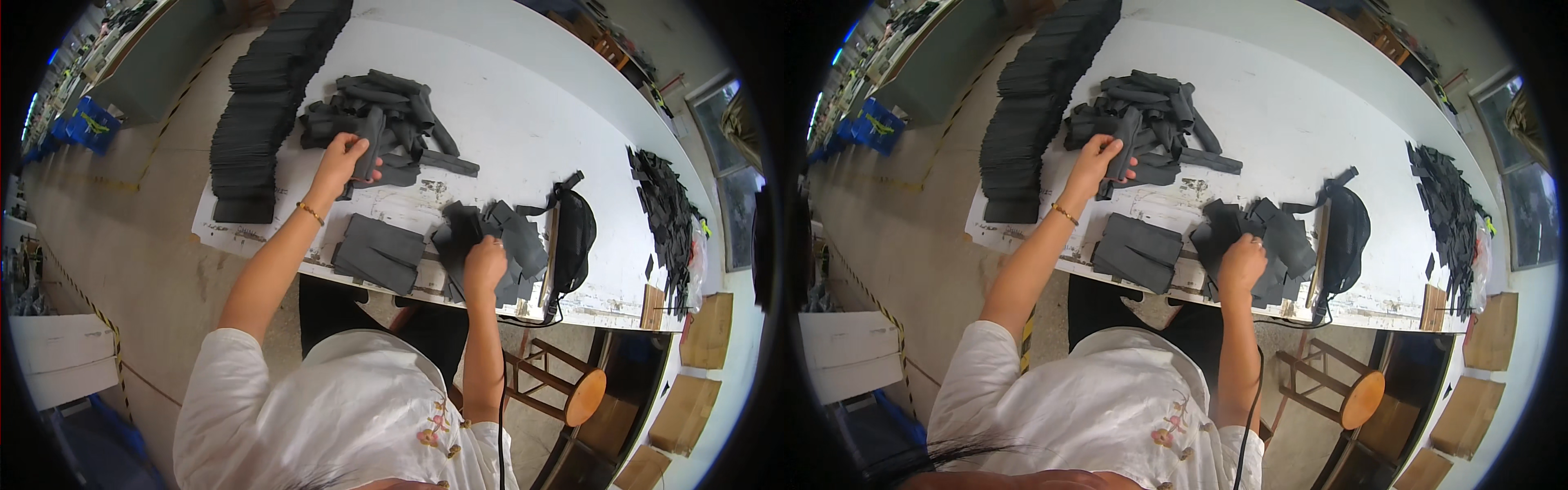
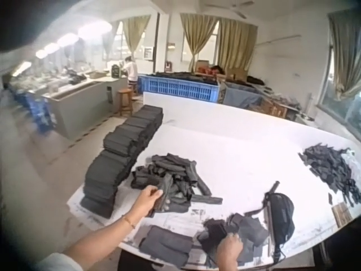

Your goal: Inspecting and sorting small grey fabric pieces on a workbench in a production facility.

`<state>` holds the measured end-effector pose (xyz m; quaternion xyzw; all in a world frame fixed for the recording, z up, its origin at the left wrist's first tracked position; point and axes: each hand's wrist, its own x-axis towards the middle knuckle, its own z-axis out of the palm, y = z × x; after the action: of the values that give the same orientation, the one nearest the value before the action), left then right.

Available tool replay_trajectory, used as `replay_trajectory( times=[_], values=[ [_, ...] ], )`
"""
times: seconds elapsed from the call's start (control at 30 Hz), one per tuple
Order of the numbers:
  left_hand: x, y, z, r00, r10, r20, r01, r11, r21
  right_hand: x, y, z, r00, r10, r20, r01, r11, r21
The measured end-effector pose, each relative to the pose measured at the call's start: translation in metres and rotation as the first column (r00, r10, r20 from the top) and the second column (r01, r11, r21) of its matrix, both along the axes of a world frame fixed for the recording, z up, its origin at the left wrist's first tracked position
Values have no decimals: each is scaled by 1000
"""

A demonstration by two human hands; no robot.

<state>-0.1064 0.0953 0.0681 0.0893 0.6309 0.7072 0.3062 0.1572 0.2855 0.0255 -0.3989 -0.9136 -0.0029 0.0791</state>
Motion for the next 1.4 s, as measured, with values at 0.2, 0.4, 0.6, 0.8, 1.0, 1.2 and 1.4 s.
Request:
replay_trajectory(
  times=[0.2, 0.4, 0.6, 0.8, 1.0, 1.2, 1.4],
  values=[
    [28, -20, -28, 943, -48, 328, -73, 935, 348, -5, -20, 43, 684, 164, -710, -306, 949, -75],
    [60, -16, -14, 888, -40, 459, -175, 892, 416, 4, -78, 67, 700, 285, -655, -596, 738, -316],
    [70, -17, -4, 835, -142, 531, -158, 863, 480, 3, -89, 77, 643, 429, -635, -654, 739, -163],
    [78, -14, -5, 869, -87, 487, -149, 893, 426, -2, -85, 87, 601, 361, -713, -637, 755, -155],
    [88, -8, 8, 858, -118, 499, -121, 899, 421, -9, -86, 95, 593, 524, -612, -585, 802, 119],
    [92, -10, 12, 824, -168, 541, -102, 895, 434, -11, -80, 102, 597, 604, -528, -565, 784, 258],
    [103, -11, 17, 850, -176, 497, -98, 873, 478, -12, -81, 100, 627, 628, -461, -535, 777, 330]
  ],
)
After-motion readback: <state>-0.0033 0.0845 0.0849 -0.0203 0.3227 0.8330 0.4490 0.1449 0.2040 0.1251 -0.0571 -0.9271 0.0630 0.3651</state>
